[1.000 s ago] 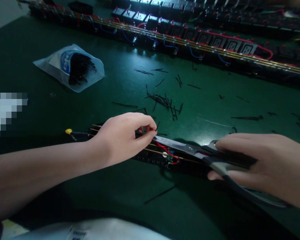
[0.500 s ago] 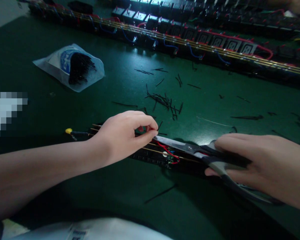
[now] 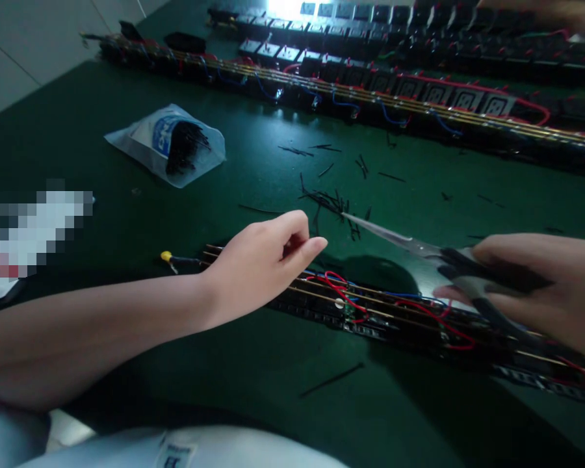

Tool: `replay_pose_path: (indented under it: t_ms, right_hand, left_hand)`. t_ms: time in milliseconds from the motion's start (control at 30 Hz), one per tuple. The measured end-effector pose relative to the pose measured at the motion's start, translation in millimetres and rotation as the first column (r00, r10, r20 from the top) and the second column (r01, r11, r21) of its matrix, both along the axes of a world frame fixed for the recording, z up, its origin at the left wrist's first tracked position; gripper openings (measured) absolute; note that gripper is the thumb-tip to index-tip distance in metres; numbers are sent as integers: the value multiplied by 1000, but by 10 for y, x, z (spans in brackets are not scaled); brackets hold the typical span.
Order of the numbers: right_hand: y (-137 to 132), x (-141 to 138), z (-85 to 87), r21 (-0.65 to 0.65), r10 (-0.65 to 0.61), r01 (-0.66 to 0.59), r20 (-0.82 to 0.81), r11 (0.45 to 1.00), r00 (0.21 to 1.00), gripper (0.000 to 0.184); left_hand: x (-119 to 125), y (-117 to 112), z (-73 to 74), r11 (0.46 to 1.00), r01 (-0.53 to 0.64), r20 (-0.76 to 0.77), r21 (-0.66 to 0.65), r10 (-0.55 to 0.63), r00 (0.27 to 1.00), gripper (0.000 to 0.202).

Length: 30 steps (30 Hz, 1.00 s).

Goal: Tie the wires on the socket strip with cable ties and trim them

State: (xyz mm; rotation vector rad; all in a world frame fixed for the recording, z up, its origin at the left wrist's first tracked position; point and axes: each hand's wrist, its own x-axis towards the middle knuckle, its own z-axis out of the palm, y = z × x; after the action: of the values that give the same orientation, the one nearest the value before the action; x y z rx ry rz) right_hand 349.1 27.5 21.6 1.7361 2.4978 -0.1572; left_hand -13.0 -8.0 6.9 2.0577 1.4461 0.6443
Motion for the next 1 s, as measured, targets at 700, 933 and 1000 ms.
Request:
replay_pose_path:
  t_ms: [700, 933, 1000]
  right_hand:
    - [353, -90, -164, -27, -167, 166, -67, 986, 984, 56]
    - [156, -142, -42, -2, -57, 57, -86, 998, 995, 76]
    - [17, -157, -2, -105, -7, -3, -100, 995, 995, 78]
  left_hand:
    - [37, -153, -193, 714, 485, -461, 506, -252, 851, 30]
    - [47, -158, -186, 751, 480, -456, 453, -267, 849, 30]
    - [51, -161, -189, 745, 485, -464, 458, -265, 845, 30]
